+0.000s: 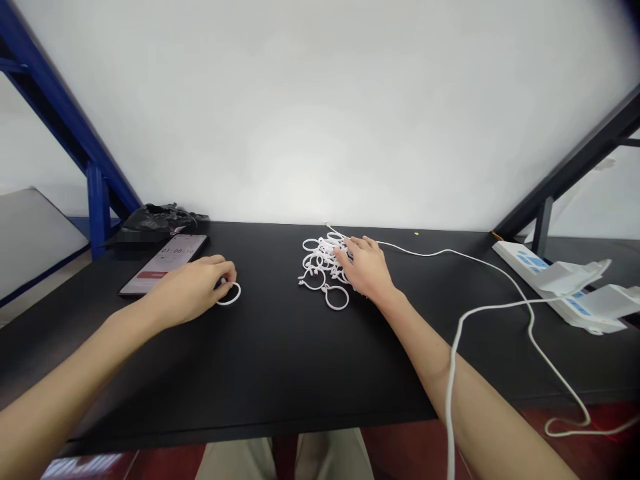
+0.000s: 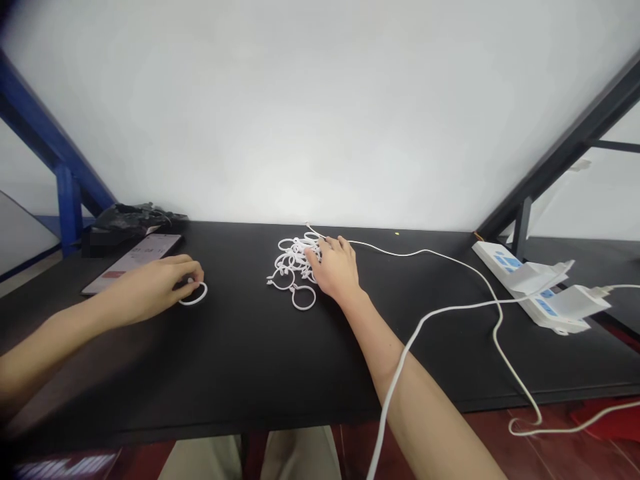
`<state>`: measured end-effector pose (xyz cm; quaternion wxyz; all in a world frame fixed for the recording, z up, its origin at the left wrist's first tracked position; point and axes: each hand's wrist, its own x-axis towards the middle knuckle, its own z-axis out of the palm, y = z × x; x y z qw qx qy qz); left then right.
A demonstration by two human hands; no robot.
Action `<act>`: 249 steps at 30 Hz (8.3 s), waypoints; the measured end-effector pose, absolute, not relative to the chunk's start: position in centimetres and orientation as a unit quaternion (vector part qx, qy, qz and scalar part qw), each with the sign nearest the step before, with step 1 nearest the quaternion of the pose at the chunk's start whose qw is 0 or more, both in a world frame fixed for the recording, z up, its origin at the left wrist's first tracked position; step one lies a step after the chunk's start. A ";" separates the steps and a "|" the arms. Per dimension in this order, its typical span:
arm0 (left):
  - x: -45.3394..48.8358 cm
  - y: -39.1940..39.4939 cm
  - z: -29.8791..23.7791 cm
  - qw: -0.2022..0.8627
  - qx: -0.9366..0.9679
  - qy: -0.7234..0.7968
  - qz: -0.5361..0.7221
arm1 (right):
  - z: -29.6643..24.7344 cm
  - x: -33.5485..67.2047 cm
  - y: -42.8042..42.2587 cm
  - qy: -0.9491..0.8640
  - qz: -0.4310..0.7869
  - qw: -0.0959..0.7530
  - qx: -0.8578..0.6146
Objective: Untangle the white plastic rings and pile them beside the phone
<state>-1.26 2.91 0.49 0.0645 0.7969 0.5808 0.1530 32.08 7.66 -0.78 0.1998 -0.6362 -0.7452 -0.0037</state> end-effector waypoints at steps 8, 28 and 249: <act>4.4 3.7 1.6 0.153 0.782 0.561 0.225 | -0.8 32.1 7.5 -0.747 0.013 0.180 -0.639; 7.9 1.9 1.0 0.545 0.618 0.413 0.389 | 1.2 26.9 2.0 -0.699 0.473 0.377 -0.381; 8.5 3.7 0.6 0.005 0.831 0.442 0.338 | 0.7 27.8 2.6 -0.775 0.139 0.442 -0.429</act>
